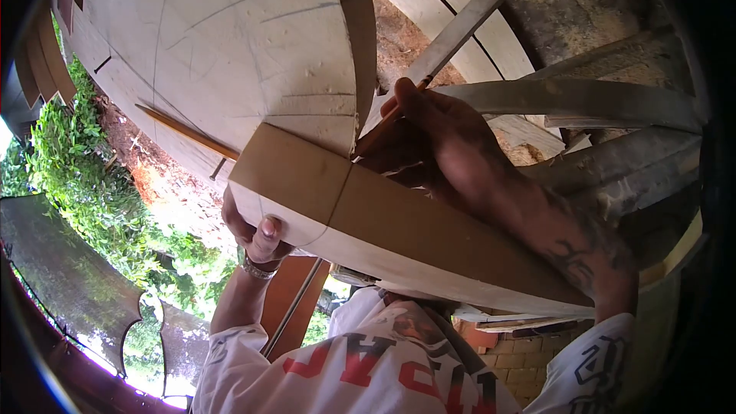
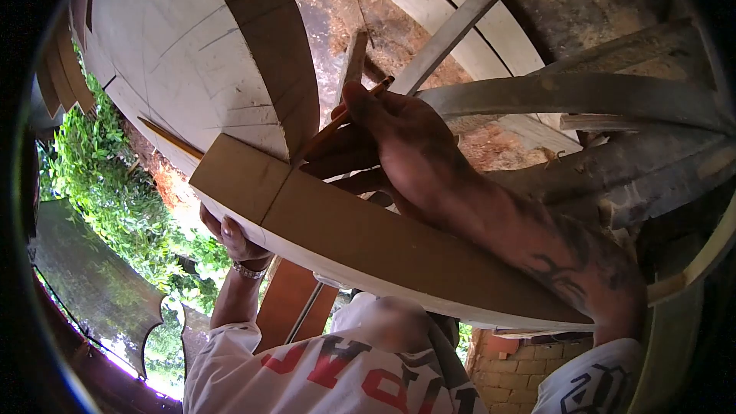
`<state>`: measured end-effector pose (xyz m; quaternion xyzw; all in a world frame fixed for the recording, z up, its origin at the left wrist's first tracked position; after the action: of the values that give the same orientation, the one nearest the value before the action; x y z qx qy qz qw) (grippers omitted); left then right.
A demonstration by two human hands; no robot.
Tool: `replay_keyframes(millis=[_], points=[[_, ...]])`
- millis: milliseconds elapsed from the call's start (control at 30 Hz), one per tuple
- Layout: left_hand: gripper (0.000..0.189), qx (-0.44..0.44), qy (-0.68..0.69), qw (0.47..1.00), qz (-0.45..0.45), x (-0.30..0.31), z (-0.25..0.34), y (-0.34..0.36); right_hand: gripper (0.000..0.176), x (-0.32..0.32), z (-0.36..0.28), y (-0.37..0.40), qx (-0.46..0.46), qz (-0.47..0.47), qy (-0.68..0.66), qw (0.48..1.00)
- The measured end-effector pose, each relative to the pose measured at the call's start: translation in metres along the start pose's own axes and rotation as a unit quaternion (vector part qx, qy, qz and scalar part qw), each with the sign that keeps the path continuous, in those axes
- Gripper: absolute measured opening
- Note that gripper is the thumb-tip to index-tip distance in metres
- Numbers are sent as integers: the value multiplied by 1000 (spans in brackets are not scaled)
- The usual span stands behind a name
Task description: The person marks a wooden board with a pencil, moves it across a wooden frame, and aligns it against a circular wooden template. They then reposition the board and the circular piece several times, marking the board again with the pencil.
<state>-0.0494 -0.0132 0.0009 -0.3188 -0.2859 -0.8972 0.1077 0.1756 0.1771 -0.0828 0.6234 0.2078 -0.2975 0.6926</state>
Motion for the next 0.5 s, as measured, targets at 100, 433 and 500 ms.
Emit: replay_keyframes(millis=[100,433,500], points=[[93,-58,-46,995,60,-5,21,-9,37,1,2,-1,-10,6,4,1000],[92,45,43,997,38,3,-3,2,37,4,11,-9,-35,11,-9,999],[96,61,116,989,74,-2,5,-4,40,7,12,-12,-33,2,-6,999]])
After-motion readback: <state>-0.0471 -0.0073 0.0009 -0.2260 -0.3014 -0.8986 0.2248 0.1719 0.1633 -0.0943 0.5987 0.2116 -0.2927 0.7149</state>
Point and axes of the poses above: each hand's wrist, its own y-axis away from the middle knuckle, its own x-axis out of the back of the hand, z = x × y, the point moved 6 cm from there along -y, towards the middle knuckle, and after that the axes turned 5 degrees about y, right-handed, at the moved point
